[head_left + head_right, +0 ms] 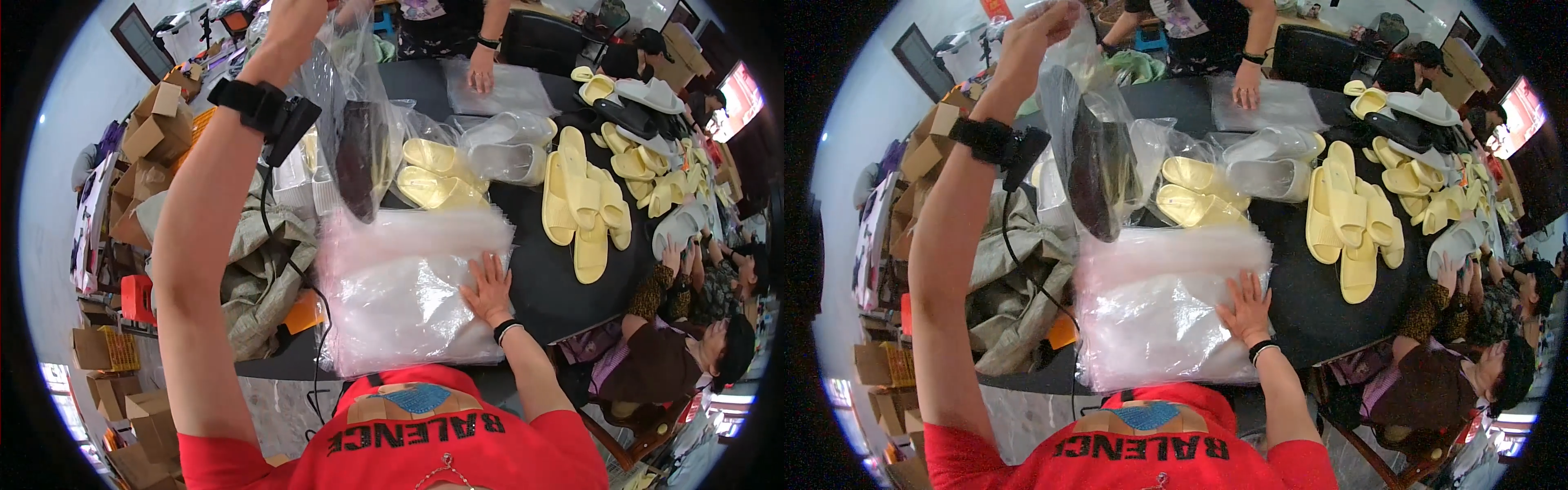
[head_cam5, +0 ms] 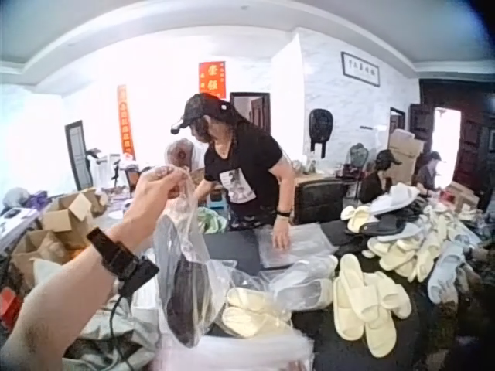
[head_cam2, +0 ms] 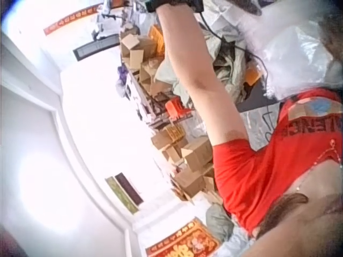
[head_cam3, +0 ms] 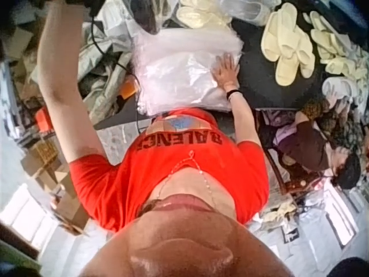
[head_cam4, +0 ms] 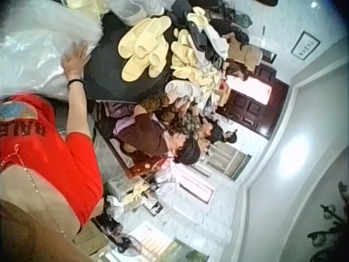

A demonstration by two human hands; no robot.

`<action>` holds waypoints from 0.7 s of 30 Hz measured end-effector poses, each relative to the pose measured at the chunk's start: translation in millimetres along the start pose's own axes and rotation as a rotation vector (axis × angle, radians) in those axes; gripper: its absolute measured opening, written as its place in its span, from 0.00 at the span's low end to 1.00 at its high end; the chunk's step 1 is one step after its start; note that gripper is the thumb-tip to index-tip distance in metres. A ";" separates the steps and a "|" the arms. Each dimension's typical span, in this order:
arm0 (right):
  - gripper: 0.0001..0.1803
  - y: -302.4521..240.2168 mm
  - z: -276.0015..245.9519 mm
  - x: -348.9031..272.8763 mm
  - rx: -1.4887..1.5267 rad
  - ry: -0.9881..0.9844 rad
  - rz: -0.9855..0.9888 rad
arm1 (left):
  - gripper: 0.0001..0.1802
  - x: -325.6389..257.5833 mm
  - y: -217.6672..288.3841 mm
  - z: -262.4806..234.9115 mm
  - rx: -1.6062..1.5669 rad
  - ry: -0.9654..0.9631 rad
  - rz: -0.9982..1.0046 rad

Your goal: Packaging various colors of slippers into plastic bags.

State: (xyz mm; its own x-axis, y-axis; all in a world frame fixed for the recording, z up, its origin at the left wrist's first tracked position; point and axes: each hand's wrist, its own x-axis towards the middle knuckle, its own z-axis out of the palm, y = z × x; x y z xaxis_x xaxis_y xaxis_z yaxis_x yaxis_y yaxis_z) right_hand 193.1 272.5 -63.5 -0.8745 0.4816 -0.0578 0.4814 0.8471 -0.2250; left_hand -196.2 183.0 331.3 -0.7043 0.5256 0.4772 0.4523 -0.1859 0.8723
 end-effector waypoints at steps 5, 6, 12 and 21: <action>0.36 2.8 3.2 -1.7 -0.025 0.048 -0.012 | 0.11 21.2 23.9 14.5 -0.172 -0.005 0.135; 0.36 2.8 3.3 -1.5 -0.025 0.048 -0.004 | 0.12 23.8 29.3 17.3 -0.196 -0.060 0.195; 0.36 -2.1 -1.6 -0.1 -0.020 0.012 -0.001 | 0.15 23.2 -0.7 -33.7 0.744 -0.121 0.815; 0.36 -7.5 -8.6 3.2 0.035 -0.008 -0.012 | 0.21 -129.5 -211.3 -94.6 1.063 0.254 0.158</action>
State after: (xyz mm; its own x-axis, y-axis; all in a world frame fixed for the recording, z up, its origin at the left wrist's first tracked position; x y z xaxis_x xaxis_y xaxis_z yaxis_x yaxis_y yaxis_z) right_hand 187.2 269.6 -53.6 -0.8805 0.4698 -0.0629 0.4689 0.8443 -0.2595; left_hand -252.4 75.7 95.3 -0.6340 0.3500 0.6896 0.7010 0.6366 0.3213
